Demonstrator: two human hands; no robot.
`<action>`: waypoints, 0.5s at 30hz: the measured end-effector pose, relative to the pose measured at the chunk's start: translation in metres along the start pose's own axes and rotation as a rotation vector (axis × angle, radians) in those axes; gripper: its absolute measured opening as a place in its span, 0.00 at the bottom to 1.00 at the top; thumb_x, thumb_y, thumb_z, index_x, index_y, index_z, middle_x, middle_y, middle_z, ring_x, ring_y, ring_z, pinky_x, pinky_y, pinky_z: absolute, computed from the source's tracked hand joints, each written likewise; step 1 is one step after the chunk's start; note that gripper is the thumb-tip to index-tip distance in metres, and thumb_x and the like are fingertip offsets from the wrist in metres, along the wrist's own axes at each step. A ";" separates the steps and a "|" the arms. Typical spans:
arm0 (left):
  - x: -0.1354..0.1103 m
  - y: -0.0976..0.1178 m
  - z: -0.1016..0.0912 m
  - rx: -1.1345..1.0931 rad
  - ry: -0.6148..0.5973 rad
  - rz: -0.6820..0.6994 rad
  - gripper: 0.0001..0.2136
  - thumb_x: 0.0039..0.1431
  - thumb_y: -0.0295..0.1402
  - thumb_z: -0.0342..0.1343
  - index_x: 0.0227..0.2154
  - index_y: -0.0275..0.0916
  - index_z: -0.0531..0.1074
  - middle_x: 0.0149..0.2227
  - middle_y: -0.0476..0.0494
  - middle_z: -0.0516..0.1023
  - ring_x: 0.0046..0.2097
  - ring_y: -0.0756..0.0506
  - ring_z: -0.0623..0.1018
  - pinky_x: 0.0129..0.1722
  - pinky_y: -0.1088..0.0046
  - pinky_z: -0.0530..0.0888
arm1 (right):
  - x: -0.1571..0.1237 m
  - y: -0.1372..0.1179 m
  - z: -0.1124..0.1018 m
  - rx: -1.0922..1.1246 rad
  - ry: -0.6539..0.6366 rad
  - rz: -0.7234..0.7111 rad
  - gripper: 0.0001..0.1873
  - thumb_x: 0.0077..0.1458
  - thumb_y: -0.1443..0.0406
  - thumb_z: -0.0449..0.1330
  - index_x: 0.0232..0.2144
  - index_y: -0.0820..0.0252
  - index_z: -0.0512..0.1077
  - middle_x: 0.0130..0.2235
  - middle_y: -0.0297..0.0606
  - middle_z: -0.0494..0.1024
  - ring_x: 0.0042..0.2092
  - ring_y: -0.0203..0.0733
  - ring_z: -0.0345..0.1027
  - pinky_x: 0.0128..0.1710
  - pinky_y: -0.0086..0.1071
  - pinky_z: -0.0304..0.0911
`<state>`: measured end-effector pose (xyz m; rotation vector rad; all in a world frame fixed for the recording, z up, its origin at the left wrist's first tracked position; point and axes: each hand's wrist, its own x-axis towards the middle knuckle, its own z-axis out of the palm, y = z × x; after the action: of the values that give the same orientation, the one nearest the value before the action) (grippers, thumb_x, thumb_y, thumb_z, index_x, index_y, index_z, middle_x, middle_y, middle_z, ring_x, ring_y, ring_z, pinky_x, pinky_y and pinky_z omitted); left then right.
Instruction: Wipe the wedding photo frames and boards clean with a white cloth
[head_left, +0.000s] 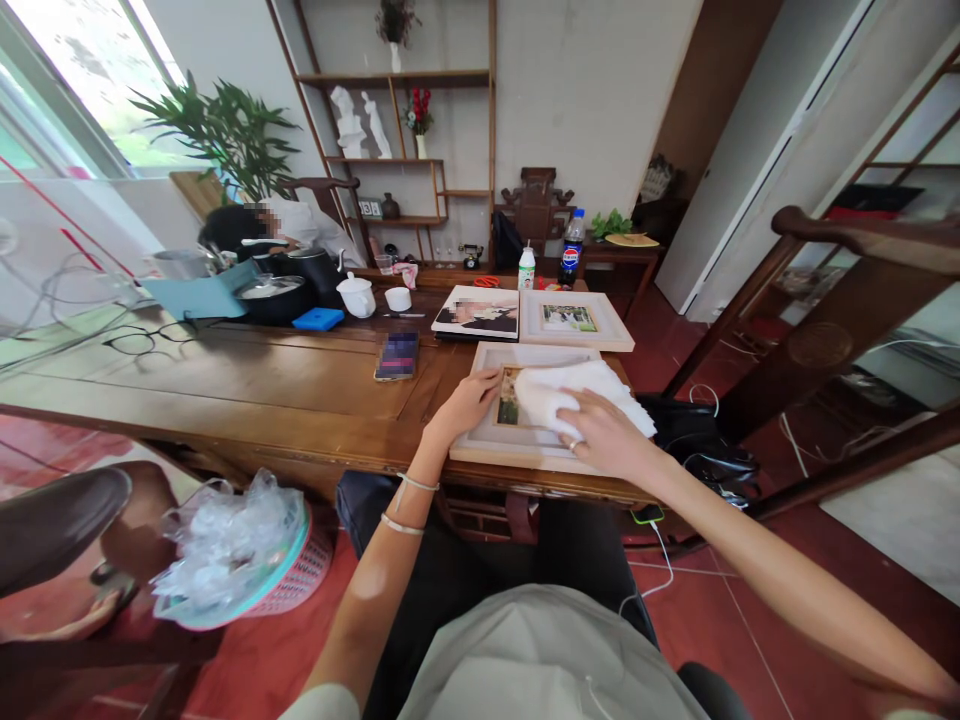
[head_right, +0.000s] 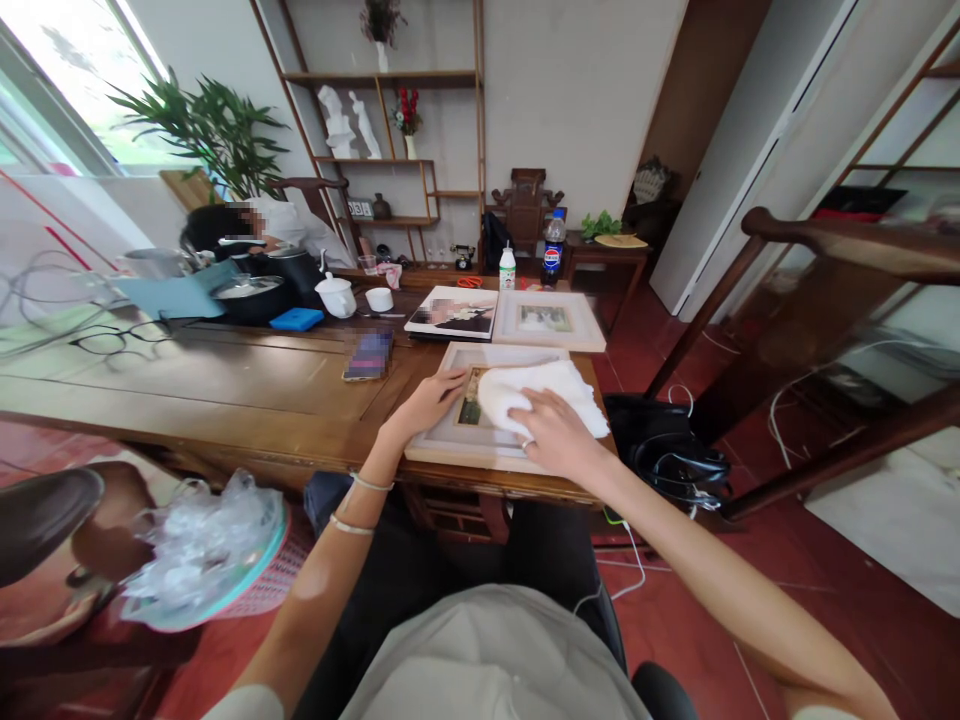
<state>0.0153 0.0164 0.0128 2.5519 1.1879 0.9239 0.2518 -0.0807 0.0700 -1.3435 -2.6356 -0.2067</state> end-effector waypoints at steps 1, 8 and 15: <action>0.000 0.000 0.000 0.003 -0.003 0.005 0.16 0.61 0.28 0.45 0.50 0.35 0.70 0.55 0.39 0.70 0.57 0.44 0.68 0.58 0.65 0.63 | 0.007 0.010 0.001 -0.036 0.007 0.050 0.16 0.51 0.69 0.53 0.43 0.65 0.71 0.47 0.54 0.72 0.53 0.52 0.61 0.52 0.43 0.55; -0.002 0.001 -0.002 -0.004 -0.014 0.028 0.17 0.62 0.29 0.44 0.51 0.34 0.69 0.56 0.38 0.68 0.58 0.44 0.67 0.58 0.66 0.63 | 0.050 0.050 0.008 -0.206 0.039 0.217 0.26 0.45 0.76 0.52 0.49 0.68 0.67 0.50 0.54 0.69 0.56 0.54 0.55 0.53 0.43 0.50; -0.001 0.003 0.001 -0.018 -0.012 -0.003 0.17 0.63 0.33 0.43 0.51 0.34 0.69 0.56 0.38 0.68 0.58 0.44 0.67 0.58 0.66 0.63 | 0.034 -0.013 -0.002 -0.189 -0.145 0.130 0.21 0.48 0.74 0.51 0.45 0.62 0.71 0.49 0.49 0.71 0.47 0.52 0.64 0.43 0.40 0.58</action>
<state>0.0170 0.0136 0.0129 2.5372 1.1741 0.9134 0.2223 -0.0620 0.0788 -1.6422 -2.6890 -0.3615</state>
